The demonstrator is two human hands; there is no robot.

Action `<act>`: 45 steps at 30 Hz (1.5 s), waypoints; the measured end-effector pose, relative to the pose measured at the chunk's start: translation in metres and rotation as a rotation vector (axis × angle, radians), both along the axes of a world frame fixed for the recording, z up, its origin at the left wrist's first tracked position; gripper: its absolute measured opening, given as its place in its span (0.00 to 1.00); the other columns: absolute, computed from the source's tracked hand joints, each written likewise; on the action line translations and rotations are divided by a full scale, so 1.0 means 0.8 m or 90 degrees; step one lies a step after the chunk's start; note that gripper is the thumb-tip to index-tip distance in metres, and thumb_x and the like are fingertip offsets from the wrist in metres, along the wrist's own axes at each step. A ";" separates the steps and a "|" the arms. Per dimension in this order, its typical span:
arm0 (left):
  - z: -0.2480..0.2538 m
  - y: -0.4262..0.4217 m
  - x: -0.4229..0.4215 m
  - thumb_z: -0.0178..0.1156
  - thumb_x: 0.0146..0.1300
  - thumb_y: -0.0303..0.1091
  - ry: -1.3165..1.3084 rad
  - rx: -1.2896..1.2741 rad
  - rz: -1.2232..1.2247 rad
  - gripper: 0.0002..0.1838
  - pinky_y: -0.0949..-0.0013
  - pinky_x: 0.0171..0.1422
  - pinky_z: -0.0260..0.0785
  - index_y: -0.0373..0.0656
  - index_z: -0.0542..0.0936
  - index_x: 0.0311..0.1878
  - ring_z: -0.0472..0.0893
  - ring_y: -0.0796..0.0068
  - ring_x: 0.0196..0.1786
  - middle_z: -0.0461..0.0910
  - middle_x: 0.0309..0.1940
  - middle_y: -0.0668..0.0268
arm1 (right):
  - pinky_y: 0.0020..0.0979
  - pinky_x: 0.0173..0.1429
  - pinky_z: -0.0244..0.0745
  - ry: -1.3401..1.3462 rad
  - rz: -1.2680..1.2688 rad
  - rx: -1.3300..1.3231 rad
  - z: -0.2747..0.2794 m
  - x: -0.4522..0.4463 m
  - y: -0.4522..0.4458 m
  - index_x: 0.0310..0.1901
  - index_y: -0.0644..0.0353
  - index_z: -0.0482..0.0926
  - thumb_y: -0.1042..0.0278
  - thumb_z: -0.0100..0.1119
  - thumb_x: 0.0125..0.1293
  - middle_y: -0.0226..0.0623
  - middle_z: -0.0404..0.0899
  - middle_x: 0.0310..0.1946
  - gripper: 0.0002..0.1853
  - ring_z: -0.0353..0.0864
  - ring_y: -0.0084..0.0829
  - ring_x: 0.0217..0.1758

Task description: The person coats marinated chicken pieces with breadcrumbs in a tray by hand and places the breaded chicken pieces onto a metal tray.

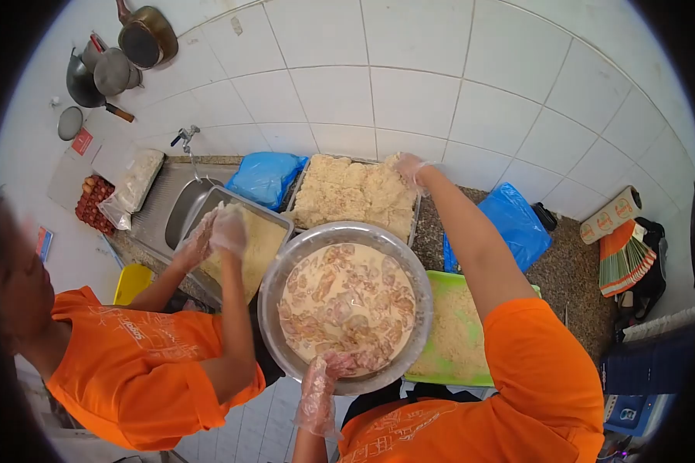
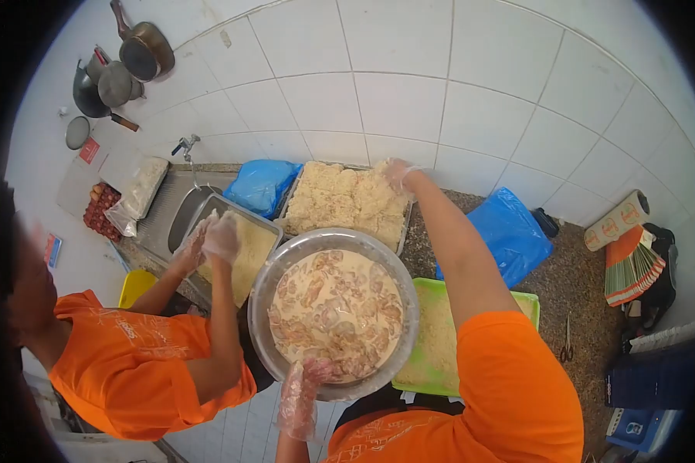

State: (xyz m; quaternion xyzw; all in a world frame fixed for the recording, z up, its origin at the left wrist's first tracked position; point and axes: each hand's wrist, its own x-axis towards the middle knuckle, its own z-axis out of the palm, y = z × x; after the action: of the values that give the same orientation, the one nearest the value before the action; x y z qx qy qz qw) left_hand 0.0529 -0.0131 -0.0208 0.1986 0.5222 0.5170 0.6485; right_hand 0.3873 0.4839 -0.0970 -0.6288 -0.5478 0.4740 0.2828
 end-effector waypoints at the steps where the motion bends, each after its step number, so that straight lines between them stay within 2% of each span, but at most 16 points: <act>1: 0.002 0.002 -0.004 0.50 0.79 0.49 0.000 -0.005 0.001 0.27 0.54 0.69 0.72 0.32 0.70 0.65 0.83 0.53 0.57 0.80 0.56 0.43 | 0.43 0.40 0.81 -0.052 0.031 0.048 -0.010 0.004 0.011 0.44 0.69 0.80 0.68 0.60 0.66 0.43 0.82 0.34 0.12 0.83 0.39 0.38; 3: 0.007 0.001 -0.010 0.51 0.79 0.48 0.002 -0.004 0.011 0.27 0.54 0.69 0.72 0.32 0.70 0.65 0.82 0.54 0.58 0.81 0.56 0.44 | 0.45 0.44 0.81 -0.108 0.068 0.093 -0.008 -0.006 0.008 0.47 0.71 0.80 0.69 0.59 0.65 0.48 0.84 0.37 0.14 0.85 0.44 0.40; 5: 0.001 0.006 -0.019 0.51 0.79 0.48 0.016 0.005 -0.003 0.26 0.55 0.69 0.72 0.33 0.72 0.64 0.82 0.56 0.59 0.81 0.56 0.46 | 0.49 0.68 0.71 -0.372 -0.034 0.172 0.044 -0.039 -0.026 0.67 0.64 0.72 0.62 0.59 0.65 0.56 0.78 0.59 0.29 0.80 0.52 0.62; 6: 0.000 0.006 -0.021 0.52 0.79 0.48 0.034 0.017 -0.024 0.25 0.56 0.69 0.71 0.34 0.74 0.63 0.81 0.58 0.61 0.81 0.56 0.48 | 0.49 0.68 0.71 -0.373 -0.029 0.163 0.034 -0.048 -0.028 0.67 0.64 0.72 0.62 0.59 0.65 0.56 0.78 0.59 0.29 0.80 0.52 0.62; 8: 0.006 0.013 -0.015 0.53 0.78 0.49 0.031 0.003 -0.013 0.26 0.56 0.69 0.71 0.34 0.73 0.64 0.81 0.57 0.60 0.81 0.57 0.48 | 0.48 0.78 0.61 -0.631 0.163 0.345 -0.006 -0.060 -0.037 0.74 0.63 0.64 0.54 0.52 0.72 0.53 0.73 0.68 0.33 0.69 0.52 0.75; 12: 0.000 0.012 -0.009 0.56 0.77 0.49 0.037 0.021 0.006 0.26 0.57 0.68 0.72 0.34 0.73 0.64 0.82 0.59 0.59 0.82 0.56 0.50 | 0.49 0.82 0.55 -0.660 0.074 0.393 -0.014 -0.096 -0.067 0.79 0.62 0.53 0.44 0.43 0.76 0.51 0.68 0.73 0.39 0.57 0.50 0.82; 14: -0.011 0.015 -0.010 0.57 0.77 0.49 0.043 0.044 0.001 0.26 0.57 0.68 0.72 0.35 0.73 0.63 0.82 0.60 0.58 0.82 0.55 0.52 | 0.51 0.81 0.55 -0.594 0.137 0.176 0.008 -0.095 -0.054 0.81 0.61 0.48 0.33 0.39 0.75 0.55 0.64 0.75 0.46 0.52 0.50 0.83; 18: -0.003 0.036 -0.001 0.57 0.77 0.40 0.173 0.027 -0.048 0.19 0.67 0.62 0.72 0.35 0.77 0.60 0.81 0.73 0.54 0.83 0.51 0.61 | 0.50 0.80 0.59 -0.468 0.021 0.311 0.060 -0.080 -0.089 0.81 0.61 0.42 0.33 0.46 0.73 0.54 0.70 0.71 0.49 0.64 0.52 0.78; 20: -0.005 0.033 0.004 0.58 0.75 0.31 0.251 0.033 -0.063 0.13 0.72 0.55 0.72 0.36 0.78 0.57 0.80 0.79 0.49 0.84 0.45 0.65 | 0.48 0.71 0.71 -0.248 0.075 0.256 0.153 -0.086 -0.218 0.79 0.73 0.43 0.33 0.51 0.71 0.63 0.81 0.55 0.54 0.81 0.55 0.61; 22: -0.022 0.020 -0.004 0.59 0.74 0.31 0.354 0.063 -0.098 0.12 0.72 0.52 0.72 0.37 0.79 0.56 0.80 0.80 0.47 0.84 0.43 0.65 | 0.48 0.65 0.76 -0.279 0.128 0.076 0.206 -0.109 -0.320 0.78 0.74 0.43 0.36 0.57 0.69 0.61 0.85 0.41 0.55 0.86 0.55 0.51; 23: -0.024 0.021 -0.005 0.59 0.74 0.31 0.455 0.113 -0.140 0.11 0.72 0.50 0.72 0.37 0.79 0.55 0.80 0.80 0.44 0.84 0.40 0.65 | 0.47 0.62 0.77 -0.195 0.154 0.088 0.171 -0.105 -0.356 0.78 0.64 0.49 0.36 0.58 0.69 0.58 0.85 0.44 0.50 0.85 0.55 0.49; 24: -0.018 0.019 0.000 0.60 0.73 0.32 0.444 0.122 -0.118 0.11 0.70 0.47 0.73 0.39 0.80 0.53 0.79 0.79 0.40 0.83 0.36 0.66 | 0.46 0.62 0.77 -0.356 0.242 0.168 0.134 -0.106 -0.390 0.75 0.58 0.60 0.43 0.60 0.70 0.55 0.84 0.45 0.40 0.84 0.55 0.48; 25: -0.020 0.012 0.000 0.60 0.73 0.32 0.444 0.123 -0.120 0.11 0.70 0.47 0.73 0.39 0.80 0.53 0.79 0.79 0.40 0.83 0.36 0.66 | 0.48 0.61 0.76 -0.390 0.414 0.248 0.085 -0.103 -0.418 0.67 0.61 0.72 0.51 0.61 0.70 0.54 0.83 0.44 0.30 0.84 0.53 0.48; 27: -0.033 0.004 0.000 0.60 0.73 0.32 0.478 0.139 -0.130 0.12 0.69 0.47 0.73 0.39 0.80 0.54 0.79 0.79 0.40 0.83 0.36 0.65 | 0.51 0.57 0.77 -0.317 0.440 0.095 0.065 -0.139 -0.481 0.54 0.59 0.82 0.67 0.58 0.66 0.52 0.85 0.45 0.16 0.85 0.54 0.48; 29: -0.033 -0.007 0.005 0.60 0.73 0.32 0.471 0.108 -0.137 0.12 0.69 0.47 0.73 0.38 0.81 0.54 0.80 0.79 0.40 0.84 0.37 0.65 | 0.51 0.54 0.78 -0.300 0.360 0.285 0.022 -0.170 -0.526 0.46 0.62 0.84 0.72 0.54 0.66 0.55 0.85 0.41 0.11 0.85 0.53 0.46; 45: -0.019 -0.027 0.058 0.62 0.72 0.29 0.404 0.170 -0.144 0.11 0.74 0.49 0.72 0.36 0.80 0.54 0.78 0.82 0.42 0.82 0.40 0.69 | 0.45 0.50 0.82 -0.301 0.420 0.205 0.027 -0.197 -0.500 0.38 0.70 0.86 0.69 0.63 0.57 0.59 0.85 0.38 0.12 0.88 0.55 0.45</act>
State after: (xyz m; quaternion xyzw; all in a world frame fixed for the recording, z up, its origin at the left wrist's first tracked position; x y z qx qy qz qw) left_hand 0.0995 -0.0346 -0.0357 0.4884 0.6001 0.4184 0.4757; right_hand 0.2299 0.0842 -0.0757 -0.4589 -0.8361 0.2905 0.0774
